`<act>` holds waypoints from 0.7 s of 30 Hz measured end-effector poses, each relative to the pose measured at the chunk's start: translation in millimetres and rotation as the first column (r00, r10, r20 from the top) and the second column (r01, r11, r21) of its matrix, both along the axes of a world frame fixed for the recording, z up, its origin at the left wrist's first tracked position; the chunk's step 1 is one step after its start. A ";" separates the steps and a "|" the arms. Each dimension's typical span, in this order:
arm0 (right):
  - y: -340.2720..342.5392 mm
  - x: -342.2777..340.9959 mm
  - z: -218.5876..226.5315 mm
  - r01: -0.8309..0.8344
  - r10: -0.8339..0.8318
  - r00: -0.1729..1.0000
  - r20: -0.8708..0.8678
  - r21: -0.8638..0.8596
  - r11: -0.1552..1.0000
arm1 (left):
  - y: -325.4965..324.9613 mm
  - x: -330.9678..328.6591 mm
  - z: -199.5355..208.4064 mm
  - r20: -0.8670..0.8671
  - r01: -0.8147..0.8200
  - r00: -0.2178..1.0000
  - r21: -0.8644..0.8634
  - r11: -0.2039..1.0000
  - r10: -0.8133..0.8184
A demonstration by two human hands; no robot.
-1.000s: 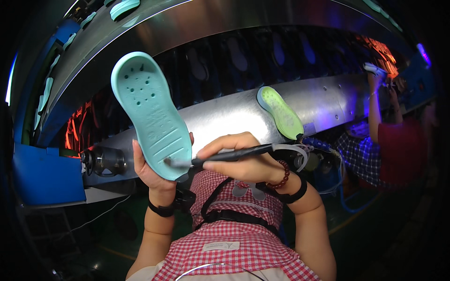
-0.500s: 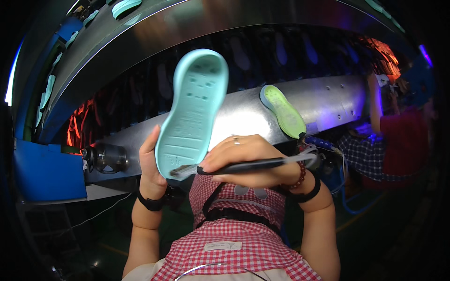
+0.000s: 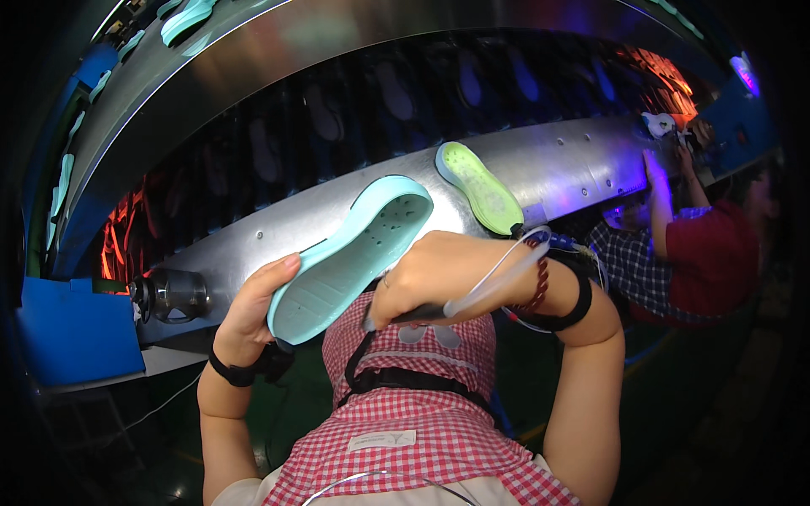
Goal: Applying a liquid adhesive or primer coating to shoe soles using a brush in a manufacturing setting.
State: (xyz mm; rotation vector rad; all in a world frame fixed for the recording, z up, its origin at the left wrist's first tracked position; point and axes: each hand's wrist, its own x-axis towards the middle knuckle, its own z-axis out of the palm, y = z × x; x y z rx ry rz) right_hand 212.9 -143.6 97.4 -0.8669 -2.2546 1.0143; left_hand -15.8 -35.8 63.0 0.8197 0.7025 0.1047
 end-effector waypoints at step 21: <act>-3.3 -8.8 -25.4 0.224 -0.300 0.896 -0.327 -0.252 0.942 | -6.7 2.3 -21.7 0.185 -0.205 0.951 -0.222 0.953 0.248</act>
